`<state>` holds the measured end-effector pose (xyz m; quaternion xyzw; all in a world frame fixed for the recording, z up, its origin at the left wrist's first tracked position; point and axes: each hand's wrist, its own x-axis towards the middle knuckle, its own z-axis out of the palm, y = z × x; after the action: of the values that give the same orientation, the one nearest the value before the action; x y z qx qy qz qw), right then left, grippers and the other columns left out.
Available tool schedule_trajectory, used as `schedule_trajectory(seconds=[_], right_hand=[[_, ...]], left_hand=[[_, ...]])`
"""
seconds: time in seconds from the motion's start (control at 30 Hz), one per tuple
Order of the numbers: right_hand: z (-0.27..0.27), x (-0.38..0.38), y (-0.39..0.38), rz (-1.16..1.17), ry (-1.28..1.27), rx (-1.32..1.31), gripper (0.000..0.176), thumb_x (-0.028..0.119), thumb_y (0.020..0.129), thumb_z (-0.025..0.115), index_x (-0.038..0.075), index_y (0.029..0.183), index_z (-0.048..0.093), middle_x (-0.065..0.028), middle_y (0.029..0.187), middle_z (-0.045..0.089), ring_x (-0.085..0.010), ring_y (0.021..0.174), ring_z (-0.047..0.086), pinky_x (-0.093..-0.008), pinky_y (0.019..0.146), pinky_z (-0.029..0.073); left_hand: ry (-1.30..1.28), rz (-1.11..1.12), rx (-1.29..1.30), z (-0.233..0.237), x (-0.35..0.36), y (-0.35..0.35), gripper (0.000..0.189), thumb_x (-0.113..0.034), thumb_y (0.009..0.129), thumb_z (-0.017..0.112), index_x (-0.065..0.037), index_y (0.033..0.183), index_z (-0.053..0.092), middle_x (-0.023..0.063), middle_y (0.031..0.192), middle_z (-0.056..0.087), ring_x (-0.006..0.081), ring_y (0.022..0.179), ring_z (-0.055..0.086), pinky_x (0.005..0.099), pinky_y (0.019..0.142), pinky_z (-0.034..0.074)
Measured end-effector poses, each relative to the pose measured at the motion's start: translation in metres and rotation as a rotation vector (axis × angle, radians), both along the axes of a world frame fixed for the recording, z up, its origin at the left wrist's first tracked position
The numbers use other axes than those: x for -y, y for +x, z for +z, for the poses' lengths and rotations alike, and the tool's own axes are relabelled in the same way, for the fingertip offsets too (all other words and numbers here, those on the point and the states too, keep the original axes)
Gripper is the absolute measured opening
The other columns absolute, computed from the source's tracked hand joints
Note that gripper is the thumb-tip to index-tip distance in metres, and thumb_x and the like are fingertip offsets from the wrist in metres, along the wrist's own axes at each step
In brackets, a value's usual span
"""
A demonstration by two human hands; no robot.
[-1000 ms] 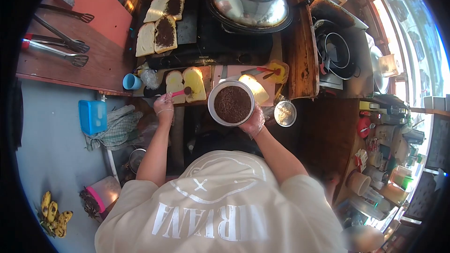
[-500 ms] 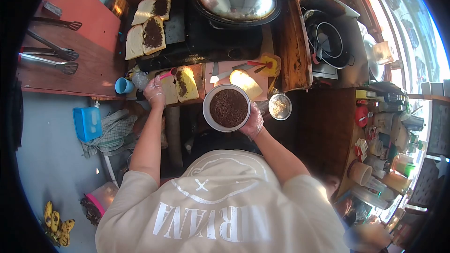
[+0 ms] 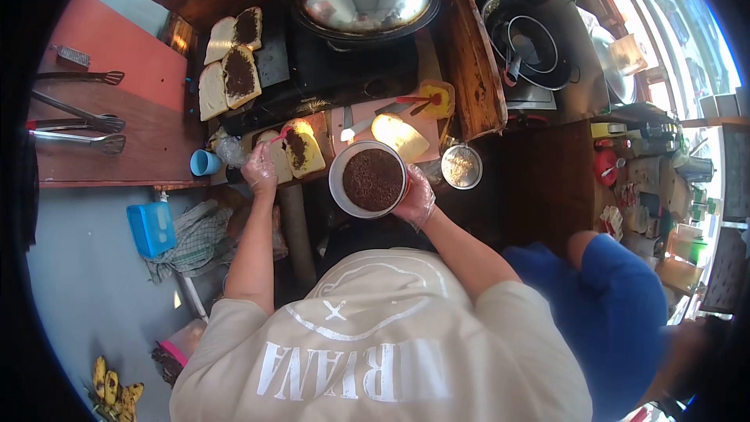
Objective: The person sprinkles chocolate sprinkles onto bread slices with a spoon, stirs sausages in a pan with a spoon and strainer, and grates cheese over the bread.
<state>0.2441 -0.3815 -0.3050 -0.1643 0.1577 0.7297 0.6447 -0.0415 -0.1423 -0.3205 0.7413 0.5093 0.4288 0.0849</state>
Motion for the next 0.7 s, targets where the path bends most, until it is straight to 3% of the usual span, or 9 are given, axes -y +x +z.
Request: schedule_trajectory(seconds=[0.1, 0.2, 0.33, 0.37, 0.47, 0.6, 0.7], right_hand=[[0.009, -0.005, -0.004, 0.005, 0.036, -0.021, 0.055, 0.039, 0.089, 0.065, 0.014, 0.138, 0.055, -0.0115, 0.143, 0.054, -0.0324, 0.132, 0.051, -0.0560, 0.113, 0.035], [0.014, -0.012, -0.007, 0.047, 0.124, -0.052, 0.057, 0.042, 0.090, 0.064, 0.017, 0.141, 0.053, -0.0107, 0.145, 0.052, -0.0316, 0.133, 0.049, -0.0562, 0.113, 0.035], [0.012, -0.024, -0.011, 0.088, 0.155, -0.019, 0.062, 0.048, 0.091, 0.061, 0.018, 0.144, 0.048, -0.0102, 0.146, 0.050, -0.0312, 0.134, 0.049, -0.0575, 0.111, 0.037], [0.020, -0.029, -0.015, 0.072, 0.141, 0.026, 0.064, 0.050, 0.091, 0.061, 0.019, 0.145, 0.047, -0.0100, 0.146, 0.050, -0.0317, 0.133, 0.050, -0.0591, 0.108, 0.039], [0.020, -0.040, -0.022, 0.087, 0.211, 0.021, 0.063, 0.050, 0.091, 0.060, 0.019, 0.144, 0.048, -0.0100, 0.145, 0.051, -0.0322, 0.131, 0.051, -0.0609, 0.106, 0.041], [0.019, -0.053, -0.030, 0.098, 0.167, 0.013, 0.061, 0.051, 0.093, 0.058, 0.020, 0.144, 0.048, -0.0094, 0.144, 0.053, -0.0321, 0.129, 0.053, -0.0623, 0.103, 0.043], [0.036, -0.054, -0.031, 0.098, 0.204, -0.001, 0.055, 0.048, 0.093, 0.059, 0.019, 0.139, 0.053, -0.0090, 0.141, 0.056, -0.0312, 0.128, 0.053, -0.0609, 0.105, 0.041]], left_hand=[[-0.052, 0.000, -0.035, 0.071, 0.019, 0.006, 0.017, -0.015, 0.092, 0.068, 0.000, 0.097, 0.074, 0.0173, 0.072, 0.067, 0.0283, 0.062, 0.065, 0.0382, 0.061, 0.050], [-0.444, 0.132, 0.361, 0.151, 0.055, 0.009, 0.017, -0.014, 0.092, 0.068, 0.002, 0.095, 0.073, 0.0145, 0.073, 0.068, 0.0240, 0.064, 0.066, 0.0348, 0.060, 0.050], [0.031, -0.479, -0.133, 0.214, 0.089, 0.049, 0.013, -0.017, 0.090, 0.072, -0.004, 0.091, 0.075, 0.0085, 0.071, 0.067, 0.0204, 0.054, 0.059, 0.0317, 0.053, 0.047], [0.057, -0.536, -0.251, 0.214, 0.098, 0.063, 0.009, -0.016, 0.086, 0.073, -0.007, 0.088, 0.074, 0.0115, 0.072, 0.066, 0.0290, 0.057, 0.062, 0.0384, 0.053, 0.050], [-0.078, -0.464, -0.582, 0.205, 0.125, 0.093, 0.014, -0.022, 0.090, 0.068, -0.009, 0.086, 0.073, 0.0121, 0.073, 0.066, 0.0312, 0.061, 0.065, 0.0445, 0.057, 0.053], [-0.274, -0.460, -0.587, 0.207, 0.130, 0.106, 0.021, -0.022, 0.092, 0.066, -0.006, 0.081, 0.071, 0.0158, 0.071, 0.066, 0.0354, 0.062, 0.065, 0.0461, 0.059, 0.051], [-0.643, -0.414, -0.149, 0.222, 0.112, 0.103, 0.022, -0.016, 0.091, 0.065, 0.004, 0.085, 0.071, 0.0234, 0.070, 0.066, 0.0398, 0.064, 0.064, 0.0445, 0.062, 0.049]])
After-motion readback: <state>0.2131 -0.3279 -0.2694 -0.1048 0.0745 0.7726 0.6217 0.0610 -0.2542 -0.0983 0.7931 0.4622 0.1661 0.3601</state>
